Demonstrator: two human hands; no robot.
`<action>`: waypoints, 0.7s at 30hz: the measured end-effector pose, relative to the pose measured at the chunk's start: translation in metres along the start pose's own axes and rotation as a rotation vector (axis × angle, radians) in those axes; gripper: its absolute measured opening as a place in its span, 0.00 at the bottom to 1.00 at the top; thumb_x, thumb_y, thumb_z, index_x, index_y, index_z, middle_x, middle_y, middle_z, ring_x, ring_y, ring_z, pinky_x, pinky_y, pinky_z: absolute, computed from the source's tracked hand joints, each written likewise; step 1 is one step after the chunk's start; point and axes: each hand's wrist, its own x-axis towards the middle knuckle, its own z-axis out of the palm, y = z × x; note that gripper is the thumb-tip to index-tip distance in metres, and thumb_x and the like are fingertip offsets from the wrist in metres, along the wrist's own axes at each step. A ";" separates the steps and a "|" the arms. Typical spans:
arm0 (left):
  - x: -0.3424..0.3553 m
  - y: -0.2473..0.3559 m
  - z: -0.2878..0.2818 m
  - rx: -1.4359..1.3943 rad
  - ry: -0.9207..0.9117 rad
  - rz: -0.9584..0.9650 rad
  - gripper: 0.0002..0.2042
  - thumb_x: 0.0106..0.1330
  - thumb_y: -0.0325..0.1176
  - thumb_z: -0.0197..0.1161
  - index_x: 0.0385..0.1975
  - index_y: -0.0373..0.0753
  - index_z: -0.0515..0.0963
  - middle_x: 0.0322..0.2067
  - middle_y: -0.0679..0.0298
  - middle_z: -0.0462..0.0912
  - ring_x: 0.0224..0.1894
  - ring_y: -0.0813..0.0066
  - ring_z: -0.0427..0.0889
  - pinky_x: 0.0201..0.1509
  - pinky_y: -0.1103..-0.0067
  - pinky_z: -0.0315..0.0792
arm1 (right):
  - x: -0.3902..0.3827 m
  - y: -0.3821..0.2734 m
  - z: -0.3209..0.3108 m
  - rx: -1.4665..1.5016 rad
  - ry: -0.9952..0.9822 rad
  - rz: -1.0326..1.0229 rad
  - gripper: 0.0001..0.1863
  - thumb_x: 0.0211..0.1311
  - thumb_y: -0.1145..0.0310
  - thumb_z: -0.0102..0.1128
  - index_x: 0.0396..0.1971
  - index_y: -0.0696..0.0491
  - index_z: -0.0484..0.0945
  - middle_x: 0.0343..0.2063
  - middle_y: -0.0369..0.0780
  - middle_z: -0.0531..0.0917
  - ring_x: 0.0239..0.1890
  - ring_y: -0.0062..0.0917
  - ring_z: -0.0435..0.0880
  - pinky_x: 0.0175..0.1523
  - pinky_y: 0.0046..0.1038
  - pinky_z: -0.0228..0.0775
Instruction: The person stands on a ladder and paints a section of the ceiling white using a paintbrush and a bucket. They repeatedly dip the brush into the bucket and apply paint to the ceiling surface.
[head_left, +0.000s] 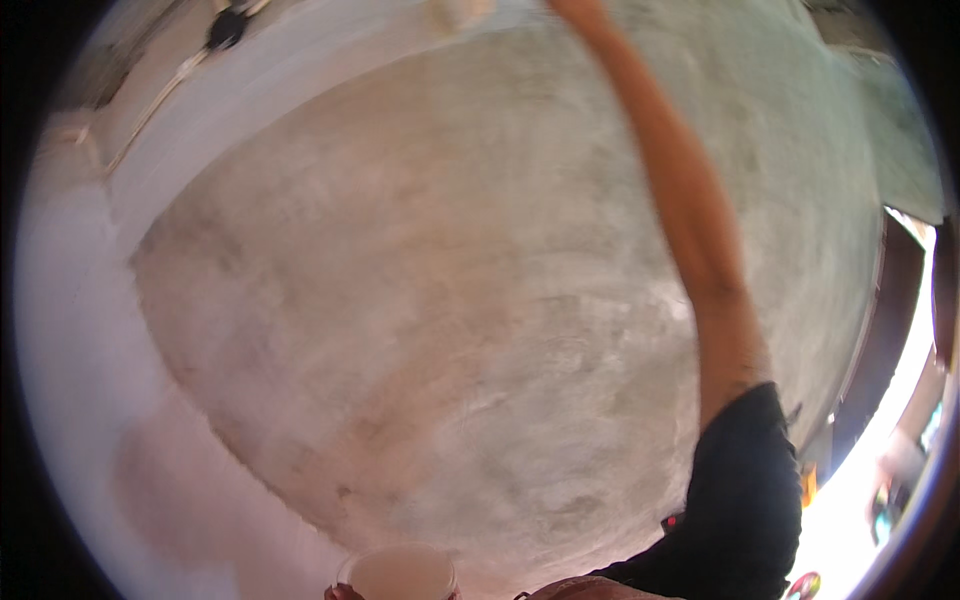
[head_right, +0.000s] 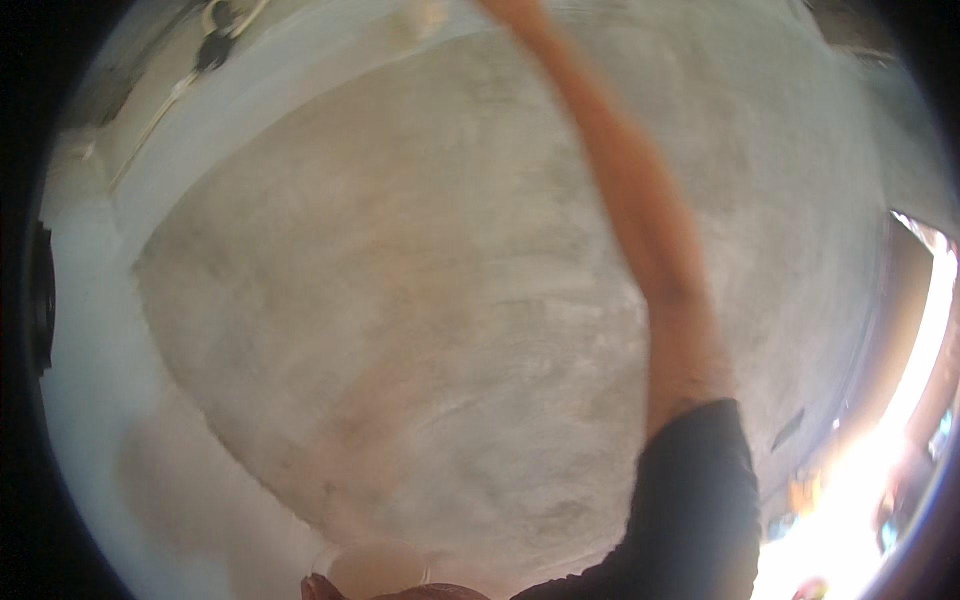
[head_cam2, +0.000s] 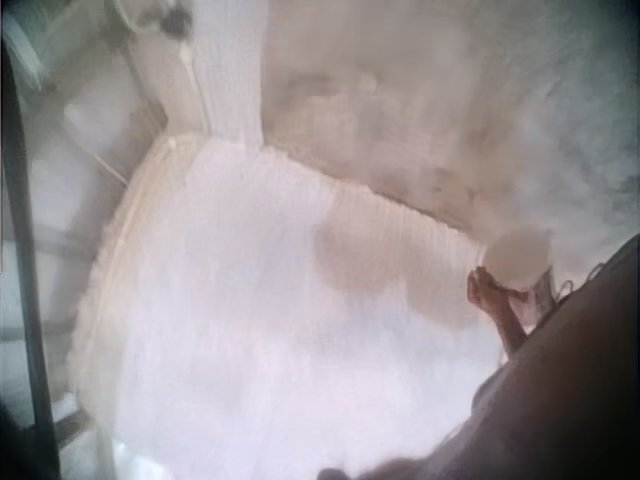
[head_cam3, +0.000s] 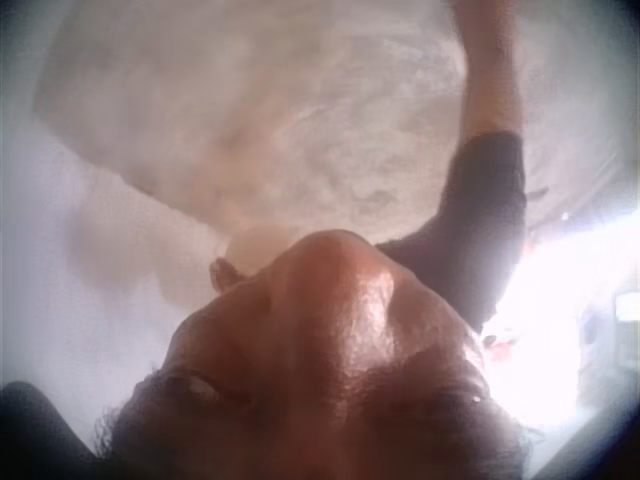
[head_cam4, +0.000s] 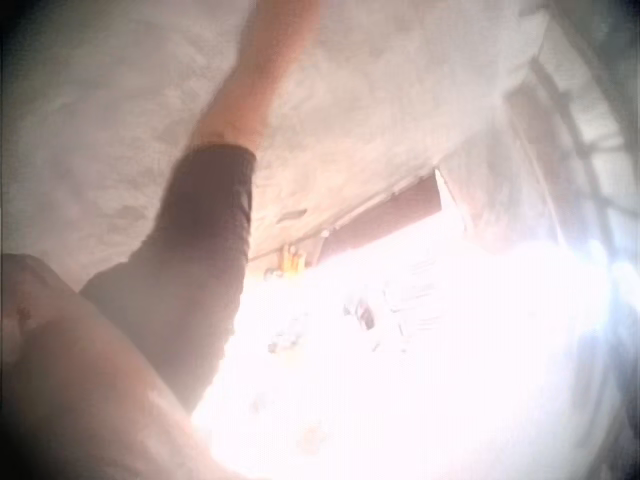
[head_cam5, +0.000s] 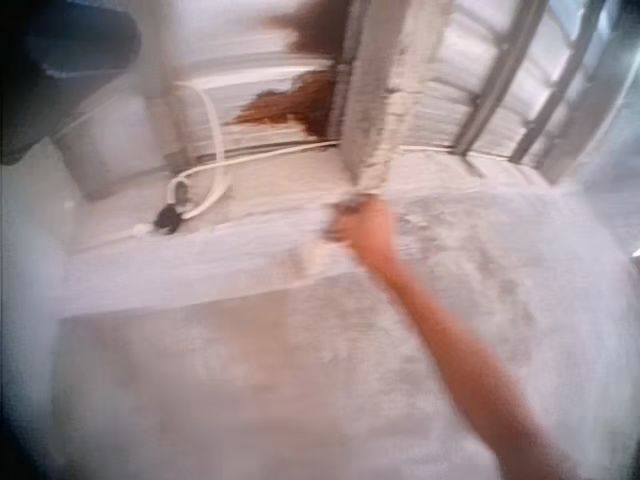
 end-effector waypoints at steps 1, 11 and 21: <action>-0.007 -0.042 -0.004 0.213 -0.050 0.077 0.19 0.67 0.40 0.51 0.48 0.28 0.72 0.46 0.49 0.76 0.48 0.54 0.75 0.55 0.60 0.69 | 0.014 0.024 -0.010 -0.049 -0.014 0.081 0.14 0.53 0.60 0.59 0.19 0.57 0.79 0.17 0.41 0.81 0.18 0.31 0.78 0.30 0.33 0.71; -0.011 0.121 0.028 -0.631 0.186 -0.200 0.13 0.63 0.34 0.58 0.22 0.30 0.75 0.12 0.74 0.64 0.17 0.87 0.58 0.24 0.85 0.51 | -0.012 -0.025 -0.022 -0.162 0.013 -0.161 0.23 0.61 0.50 0.54 0.38 0.55 0.83 0.32 0.35 0.86 0.41 0.16 0.83 0.49 0.18 0.71; -0.031 0.108 0.011 -0.543 0.231 -0.378 0.13 0.63 0.35 0.57 0.19 0.33 0.74 0.12 0.74 0.65 0.17 0.88 0.59 0.21 0.85 0.50 | -0.175 -0.260 0.286 0.676 -0.144 0.098 0.18 0.54 0.65 0.61 0.14 0.64 0.78 0.13 0.44 0.81 0.15 0.27 0.81 0.22 0.29 0.72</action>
